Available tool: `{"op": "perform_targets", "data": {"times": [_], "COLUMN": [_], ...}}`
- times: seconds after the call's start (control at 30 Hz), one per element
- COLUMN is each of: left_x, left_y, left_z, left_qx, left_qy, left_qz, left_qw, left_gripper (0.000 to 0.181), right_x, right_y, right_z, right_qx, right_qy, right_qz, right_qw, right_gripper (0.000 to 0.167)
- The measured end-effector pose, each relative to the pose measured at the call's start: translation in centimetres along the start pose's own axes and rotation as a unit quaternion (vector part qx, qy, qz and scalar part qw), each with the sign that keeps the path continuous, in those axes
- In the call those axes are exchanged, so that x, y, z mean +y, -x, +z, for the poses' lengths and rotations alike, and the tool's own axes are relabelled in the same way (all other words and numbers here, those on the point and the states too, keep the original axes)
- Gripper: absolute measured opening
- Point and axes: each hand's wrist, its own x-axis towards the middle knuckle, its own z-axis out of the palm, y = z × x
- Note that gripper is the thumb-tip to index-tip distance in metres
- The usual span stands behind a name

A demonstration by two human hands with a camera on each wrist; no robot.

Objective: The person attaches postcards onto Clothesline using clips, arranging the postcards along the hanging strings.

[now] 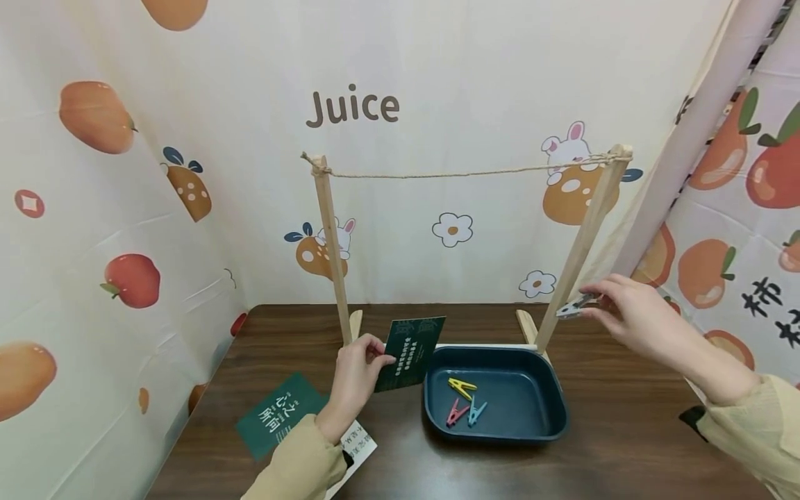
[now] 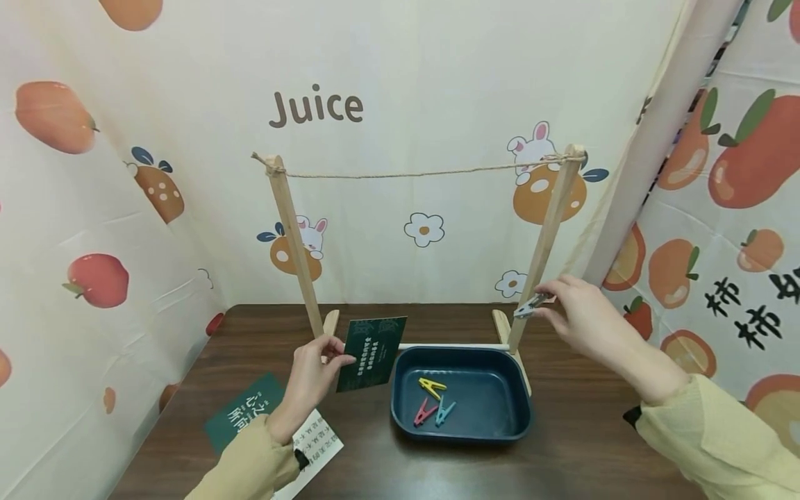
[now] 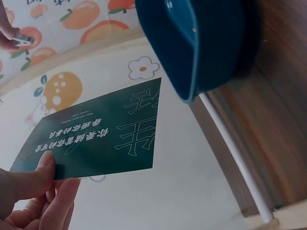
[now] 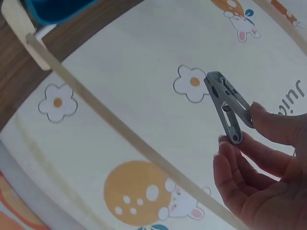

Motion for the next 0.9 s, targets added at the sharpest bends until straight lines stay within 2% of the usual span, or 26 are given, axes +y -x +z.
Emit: {"op": "perform_targets", "data": {"times": [0.27, 0.5, 0.73, 0.9], "left_x": [1.7, 3.5, 4.5, 5.2], "left_y": [-2.2, -4.1, -5.4, -6.4], "left_z": [1.5, 3.0, 4.5, 5.5], "left_qx": [-0.017, -0.033, -0.048, -0.059], "left_qy": [0.021, 0.031, 0.043, 0.055], "left_qz": [0.019, 0.021, 0.052, 0.050], "left_qw": [0.9994, 0.9988, 0.9966, 0.9955], "left_gripper": [0.016, 0.015, 0.016, 0.014], "right_x": [0.3, 0.2, 0.0, -0.2], "right_y": [-1.8, -4.0, -6.1, -7.3], "right_z": [-2.1, -4.5, -5.9, -6.8], "right_qx": [-0.040, -0.068, -0.102, -0.096], "right_qy": [0.005, 0.025, 0.039, 0.064], "right_qz": [0.014, 0.024, 0.045, 0.037], "right_qw": [0.9991, 0.9970, 0.9930, 0.9927], "right_gripper": [0.032, 0.030, 0.029, 0.028]}}
